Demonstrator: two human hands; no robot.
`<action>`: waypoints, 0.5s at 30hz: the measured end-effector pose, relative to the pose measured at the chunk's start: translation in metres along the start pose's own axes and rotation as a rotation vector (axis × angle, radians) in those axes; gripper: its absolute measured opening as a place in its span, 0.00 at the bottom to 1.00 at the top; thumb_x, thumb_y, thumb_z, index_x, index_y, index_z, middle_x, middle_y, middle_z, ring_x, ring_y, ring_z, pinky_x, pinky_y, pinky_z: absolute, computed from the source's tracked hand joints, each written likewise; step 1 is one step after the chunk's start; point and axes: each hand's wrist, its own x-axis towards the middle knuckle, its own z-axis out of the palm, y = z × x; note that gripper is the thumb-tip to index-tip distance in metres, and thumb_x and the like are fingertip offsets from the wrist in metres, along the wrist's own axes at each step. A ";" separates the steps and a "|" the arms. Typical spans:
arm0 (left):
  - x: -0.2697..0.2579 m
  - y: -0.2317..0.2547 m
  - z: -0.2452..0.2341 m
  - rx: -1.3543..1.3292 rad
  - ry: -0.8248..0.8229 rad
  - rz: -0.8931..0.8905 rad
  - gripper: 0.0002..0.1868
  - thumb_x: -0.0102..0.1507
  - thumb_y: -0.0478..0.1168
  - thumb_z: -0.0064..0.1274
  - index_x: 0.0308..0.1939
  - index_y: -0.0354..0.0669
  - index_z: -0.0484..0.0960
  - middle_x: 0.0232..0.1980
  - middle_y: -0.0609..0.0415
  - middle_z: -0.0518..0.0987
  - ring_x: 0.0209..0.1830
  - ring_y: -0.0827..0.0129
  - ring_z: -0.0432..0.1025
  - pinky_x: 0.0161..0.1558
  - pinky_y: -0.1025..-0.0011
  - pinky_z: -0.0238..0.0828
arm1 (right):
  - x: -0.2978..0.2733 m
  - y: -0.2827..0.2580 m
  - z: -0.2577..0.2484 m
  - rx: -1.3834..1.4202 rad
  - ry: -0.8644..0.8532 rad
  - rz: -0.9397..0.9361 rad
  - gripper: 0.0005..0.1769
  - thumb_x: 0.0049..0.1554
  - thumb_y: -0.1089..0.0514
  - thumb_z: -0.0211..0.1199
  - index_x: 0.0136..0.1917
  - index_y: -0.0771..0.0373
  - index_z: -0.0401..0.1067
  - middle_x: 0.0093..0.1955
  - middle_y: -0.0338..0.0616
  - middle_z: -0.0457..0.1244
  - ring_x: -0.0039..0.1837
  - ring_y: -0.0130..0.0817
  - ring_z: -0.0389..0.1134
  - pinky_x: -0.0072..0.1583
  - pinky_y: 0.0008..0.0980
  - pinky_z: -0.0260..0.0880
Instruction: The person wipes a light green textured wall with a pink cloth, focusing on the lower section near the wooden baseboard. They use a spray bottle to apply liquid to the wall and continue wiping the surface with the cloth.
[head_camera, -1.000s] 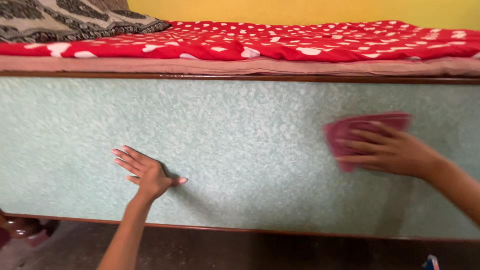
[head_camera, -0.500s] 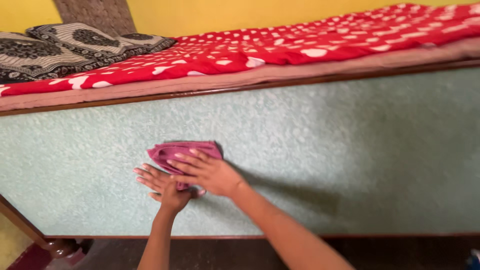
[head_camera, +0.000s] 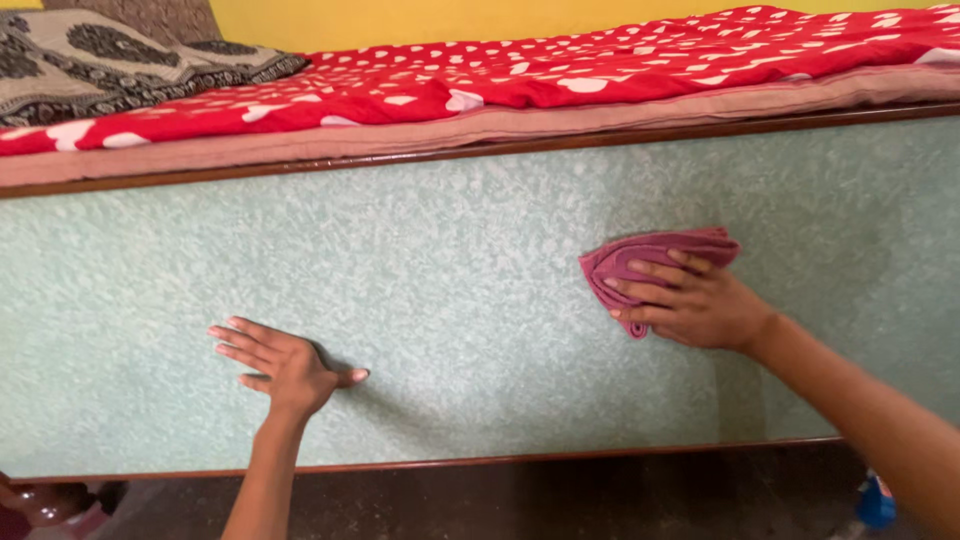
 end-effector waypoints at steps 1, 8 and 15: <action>0.000 0.003 -0.005 0.014 0.019 -0.004 0.96 0.35 0.54 0.83 0.68 0.20 0.08 0.72 0.20 0.06 0.75 0.24 0.05 0.71 0.22 0.28 | 0.002 -0.006 0.007 -0.030 0.032 0.035 0.23 0.55 0.51 0.63 0.64 0.39 0.72 0.74 0.33 0.59 0.78 0.36 0.52 0.78 0.50 0.37; -0.063 0.036 -0.003 0.141 0.287 0.003 0.79 0.43 0.46 0.78 0.81 0.42 0.30 0.86 0.44 0.30 0.87 0.50 0.30 0.73 0.26 0.35 | 0.018 -0.028 -0.022 0.067 -0.136 0.240 0.24 0.48 0.59 0.63 0.59 0.42 0.74 0.67 0.32 0.62 0.77 0.38 0.54 0.74 0.49 0.49; -0.109 0.129 0.015 0.372 0.262 0.778 0.51 0.58 0.39 0.57 0.81 0.48 0.46 0.85 0.52 0.43 0.85 0.59 0.41 0.76 0.38 0.38 | 0.046 -0.044 -0.043 0.138 -0.055 0.462 0.31 0.46 0.67 0.62 0.64 0.53 0.72 0.69 0.42 0.61 0.69 0.43 0.62 0.66 0.47 0.63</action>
